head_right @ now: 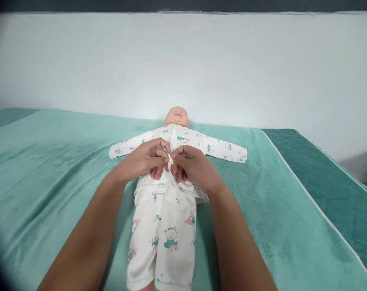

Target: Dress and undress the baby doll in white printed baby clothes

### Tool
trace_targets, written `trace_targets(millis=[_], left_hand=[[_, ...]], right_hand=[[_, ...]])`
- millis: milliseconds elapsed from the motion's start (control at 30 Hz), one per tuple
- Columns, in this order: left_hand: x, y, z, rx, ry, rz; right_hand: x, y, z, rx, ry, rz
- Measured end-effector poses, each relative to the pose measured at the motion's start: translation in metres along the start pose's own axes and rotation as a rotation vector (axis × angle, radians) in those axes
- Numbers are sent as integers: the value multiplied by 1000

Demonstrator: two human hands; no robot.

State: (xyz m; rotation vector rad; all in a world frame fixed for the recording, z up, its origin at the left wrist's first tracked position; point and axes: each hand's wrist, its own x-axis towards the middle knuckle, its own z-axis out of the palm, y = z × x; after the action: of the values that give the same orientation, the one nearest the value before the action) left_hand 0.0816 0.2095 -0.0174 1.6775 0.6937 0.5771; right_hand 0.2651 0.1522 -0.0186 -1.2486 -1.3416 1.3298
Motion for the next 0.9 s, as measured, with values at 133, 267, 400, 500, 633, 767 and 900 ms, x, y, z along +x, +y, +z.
trace_targets(millis=[133,267,400,500,633,767,900], left_hand=[[-3,3,-4,22,-19,-44],[-4,4,-6,46,-33,-75],[-4,3,-7,54,-10,-99],[-3,3,-7,35,18,-117],[-3,4,-5,16,44,-119],[-2,3,-5,-7,99,-90],[-1,2,-5,24,106,-83]], right_hand=[[0,1,1,9,15,-17],[0,2,1,26,23,-24],[0,2,1,32,26,-36],[0,2,1,40,33,-50],[0,2,1,43,38,-58],[0,3,1,48,49,-78],[0,3,2,54,58,-86]])
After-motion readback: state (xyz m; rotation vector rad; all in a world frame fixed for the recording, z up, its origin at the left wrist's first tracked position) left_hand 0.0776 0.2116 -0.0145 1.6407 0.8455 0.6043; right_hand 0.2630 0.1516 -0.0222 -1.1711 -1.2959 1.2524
